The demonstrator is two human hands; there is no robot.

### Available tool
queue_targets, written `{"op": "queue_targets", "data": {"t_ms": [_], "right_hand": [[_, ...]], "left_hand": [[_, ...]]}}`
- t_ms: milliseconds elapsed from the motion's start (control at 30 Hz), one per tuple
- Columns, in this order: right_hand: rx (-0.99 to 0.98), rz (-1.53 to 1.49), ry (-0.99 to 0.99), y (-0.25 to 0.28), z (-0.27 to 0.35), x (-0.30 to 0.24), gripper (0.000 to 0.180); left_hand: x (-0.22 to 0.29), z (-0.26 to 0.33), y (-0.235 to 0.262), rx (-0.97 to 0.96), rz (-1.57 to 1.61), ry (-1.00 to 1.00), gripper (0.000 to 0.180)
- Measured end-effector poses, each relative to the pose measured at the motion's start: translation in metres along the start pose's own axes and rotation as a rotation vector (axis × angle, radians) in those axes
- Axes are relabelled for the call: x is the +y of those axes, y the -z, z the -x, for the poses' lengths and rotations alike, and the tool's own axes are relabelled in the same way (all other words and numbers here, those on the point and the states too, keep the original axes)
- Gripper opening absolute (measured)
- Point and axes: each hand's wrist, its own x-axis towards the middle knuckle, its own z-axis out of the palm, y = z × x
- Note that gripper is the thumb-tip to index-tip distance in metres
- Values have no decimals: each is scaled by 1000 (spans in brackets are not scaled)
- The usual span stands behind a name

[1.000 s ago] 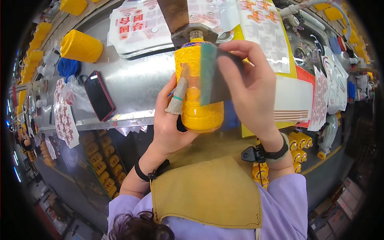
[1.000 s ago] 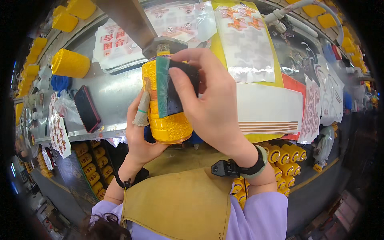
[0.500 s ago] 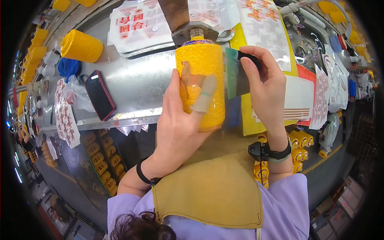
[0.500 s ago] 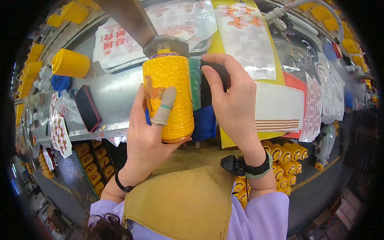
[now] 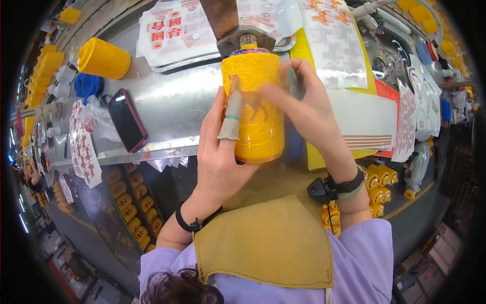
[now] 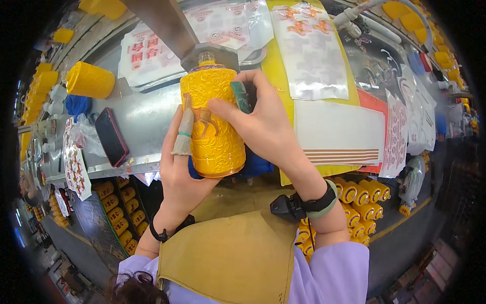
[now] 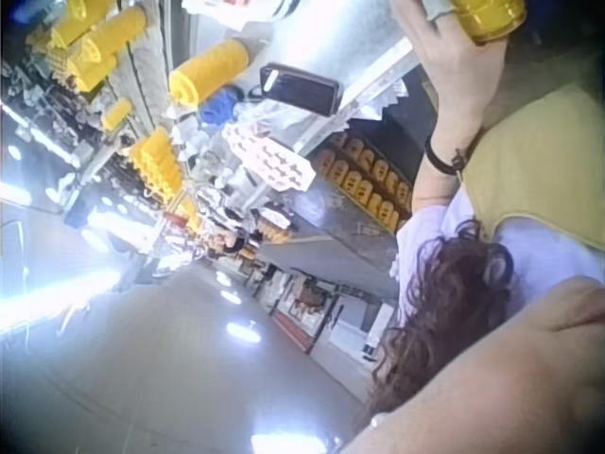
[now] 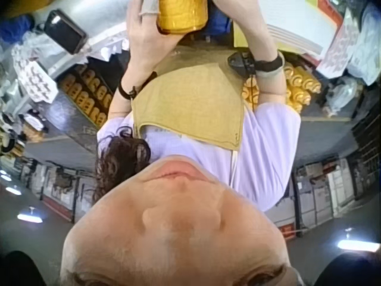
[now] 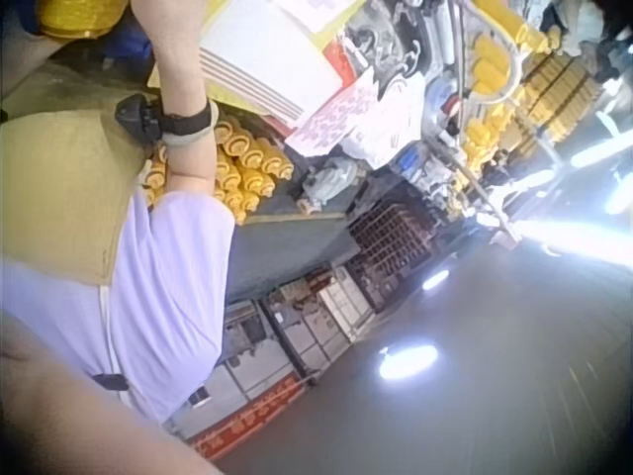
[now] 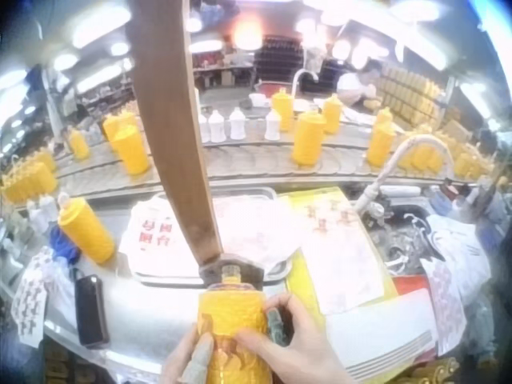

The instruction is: Applying decorative horse and character decals to yellow liquor bottles using water and a squeegee scraper.

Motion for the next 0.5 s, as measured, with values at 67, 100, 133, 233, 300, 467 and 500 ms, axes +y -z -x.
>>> {"op": "queue_targets", "data": {"t_ms": [67, 100, 133, 233, 300, 467, 500], "right_hand": [[-22, -59, -65, 1, -1, -6, 50], [-38, -29, -81, 1, -3, -7, 50], [-55, 2, -96, 1, -3, -8, 50], [-29, 18, -18, -1, -2, -4, 47], [-47, -25, -65, 4, -3, -1, 45], [-71, -128, -93, 7, -1, 2, 39], [-69, -210, -141, 7, 0, -2, 38]], "left_hand": [[-1, 0, 0, 7, 3, -5, 95], [-1, 0, 0, 11, 4, -10, 94], [-2, -1, 0, 11, 5, -7, 94], [-1, 0, 1, 11, -9, -4, 94], [-1, -1, 1, 9, -6, -5, 94], [1, -4, 1, -17, -35, -11, 100], [2, -5, 2, -38, -65, -15, 107]]}}
